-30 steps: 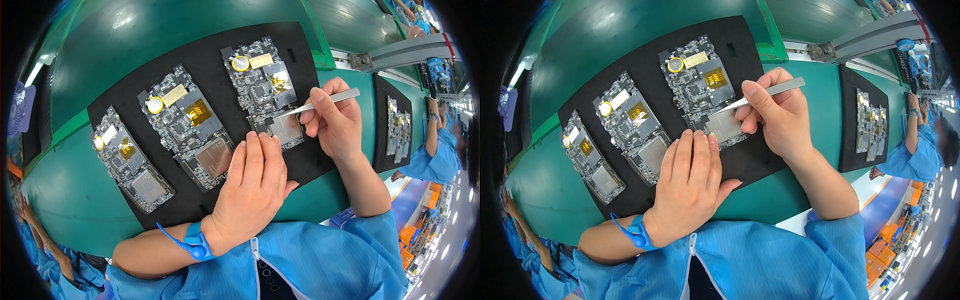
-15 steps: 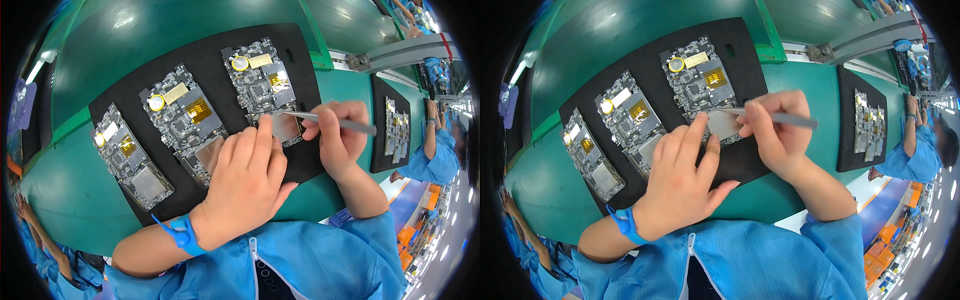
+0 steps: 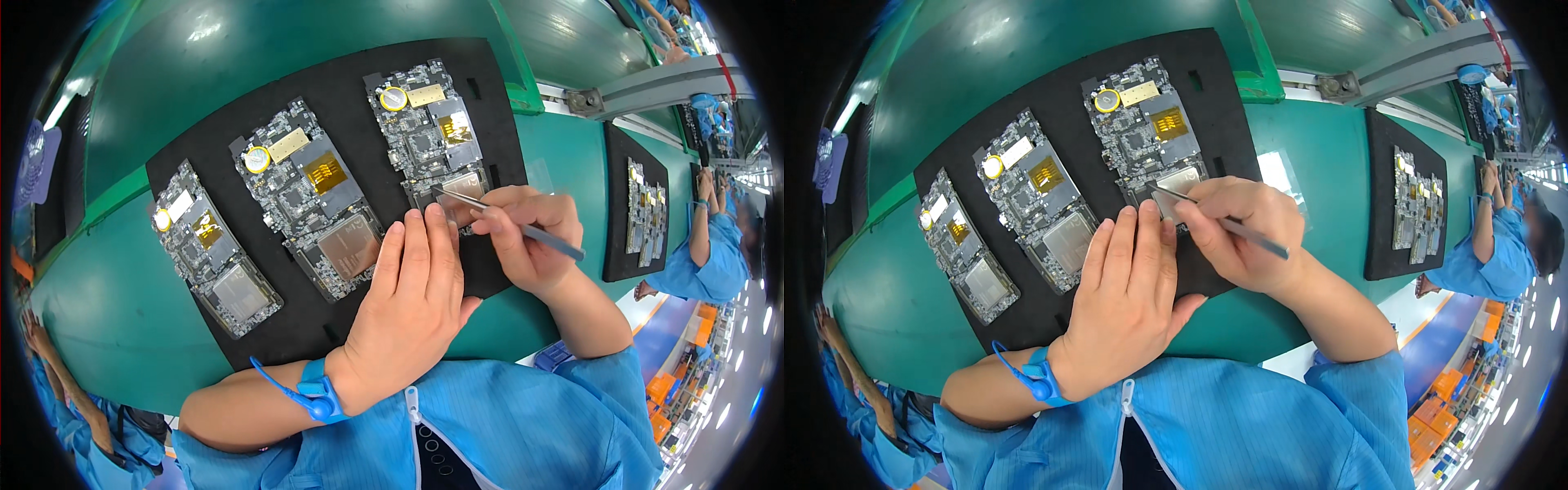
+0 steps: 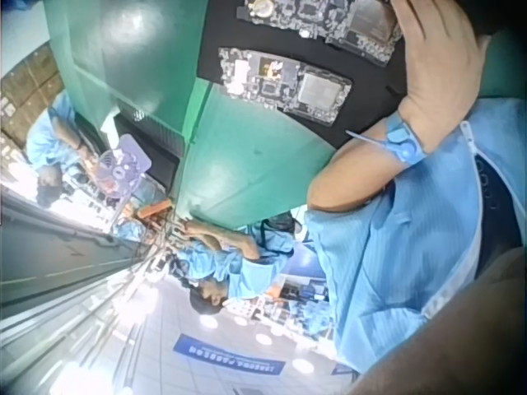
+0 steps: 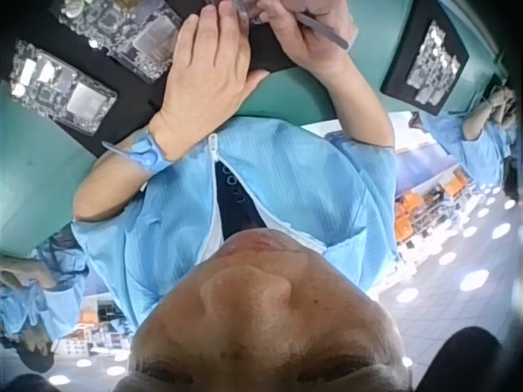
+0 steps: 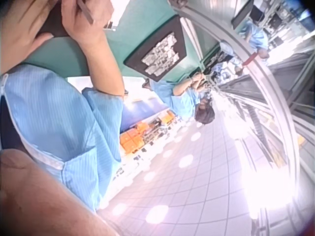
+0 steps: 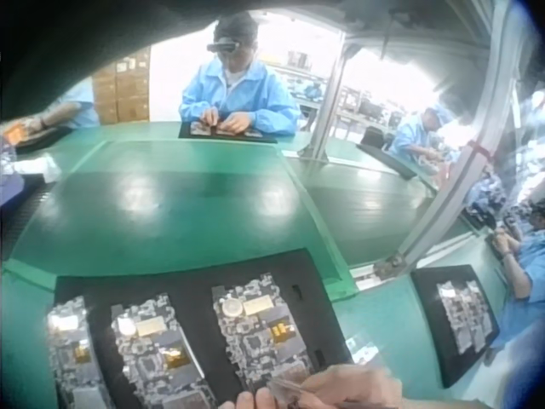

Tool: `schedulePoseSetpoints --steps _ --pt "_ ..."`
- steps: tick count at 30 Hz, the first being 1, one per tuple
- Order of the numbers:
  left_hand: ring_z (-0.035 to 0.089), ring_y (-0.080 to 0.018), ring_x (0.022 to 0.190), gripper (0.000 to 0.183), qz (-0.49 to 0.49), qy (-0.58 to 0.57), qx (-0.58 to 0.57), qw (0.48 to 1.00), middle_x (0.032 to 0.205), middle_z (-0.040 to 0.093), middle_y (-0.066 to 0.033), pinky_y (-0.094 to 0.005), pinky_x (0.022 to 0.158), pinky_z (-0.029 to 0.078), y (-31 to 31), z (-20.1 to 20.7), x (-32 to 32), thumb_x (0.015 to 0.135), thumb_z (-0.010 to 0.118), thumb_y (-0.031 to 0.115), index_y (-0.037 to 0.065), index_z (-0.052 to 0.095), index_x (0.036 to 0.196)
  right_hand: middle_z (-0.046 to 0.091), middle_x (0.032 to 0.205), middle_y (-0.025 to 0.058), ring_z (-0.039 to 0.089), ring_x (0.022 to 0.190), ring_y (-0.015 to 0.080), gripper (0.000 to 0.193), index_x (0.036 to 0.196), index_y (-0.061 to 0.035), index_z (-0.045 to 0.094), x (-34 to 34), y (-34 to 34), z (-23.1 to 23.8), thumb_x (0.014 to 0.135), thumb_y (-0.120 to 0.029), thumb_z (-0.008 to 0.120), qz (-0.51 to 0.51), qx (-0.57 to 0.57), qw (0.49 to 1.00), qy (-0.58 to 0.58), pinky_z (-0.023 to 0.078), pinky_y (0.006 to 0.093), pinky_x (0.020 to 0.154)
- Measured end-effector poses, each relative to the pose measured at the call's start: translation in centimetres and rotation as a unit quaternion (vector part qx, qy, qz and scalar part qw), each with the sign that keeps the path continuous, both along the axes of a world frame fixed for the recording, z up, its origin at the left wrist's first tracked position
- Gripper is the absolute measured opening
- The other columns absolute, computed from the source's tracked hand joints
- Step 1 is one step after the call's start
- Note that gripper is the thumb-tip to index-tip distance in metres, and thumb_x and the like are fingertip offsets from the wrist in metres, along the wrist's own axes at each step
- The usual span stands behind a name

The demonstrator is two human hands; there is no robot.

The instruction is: The person uses tweezers to pick up small metallic components from a sheet and places them onto specific areas of circuit boards. They repeat this process for multiple boards, moving the boards along the assembly line as they work.

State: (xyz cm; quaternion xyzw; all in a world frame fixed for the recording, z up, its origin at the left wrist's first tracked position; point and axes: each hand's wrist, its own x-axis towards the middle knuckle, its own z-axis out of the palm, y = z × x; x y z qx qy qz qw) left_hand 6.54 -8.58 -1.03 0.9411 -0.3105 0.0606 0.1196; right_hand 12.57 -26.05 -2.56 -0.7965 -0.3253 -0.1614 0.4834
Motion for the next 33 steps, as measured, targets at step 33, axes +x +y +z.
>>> schedulePoseSetpoints --steps 33 --pt "0.043 -0.0342 0.117 0.061 -0.146 0.008 -0.105 0.984 0.127 0.048 -0.0245 -0.0427 0.097 0.034 -9.0 -1.7 1.9 0.077 0.067 0.039 -0.001 0.054 0.121 0.057 0.066 0.0053 0.051 0.044 0.0069 0.022 0.087 -0.0083 0.041 -2.5 -12.9 0.9 0.089 -0.012 0.063 -0.222 0.211 0.877 0.370 0.038 0.0164 0.039"
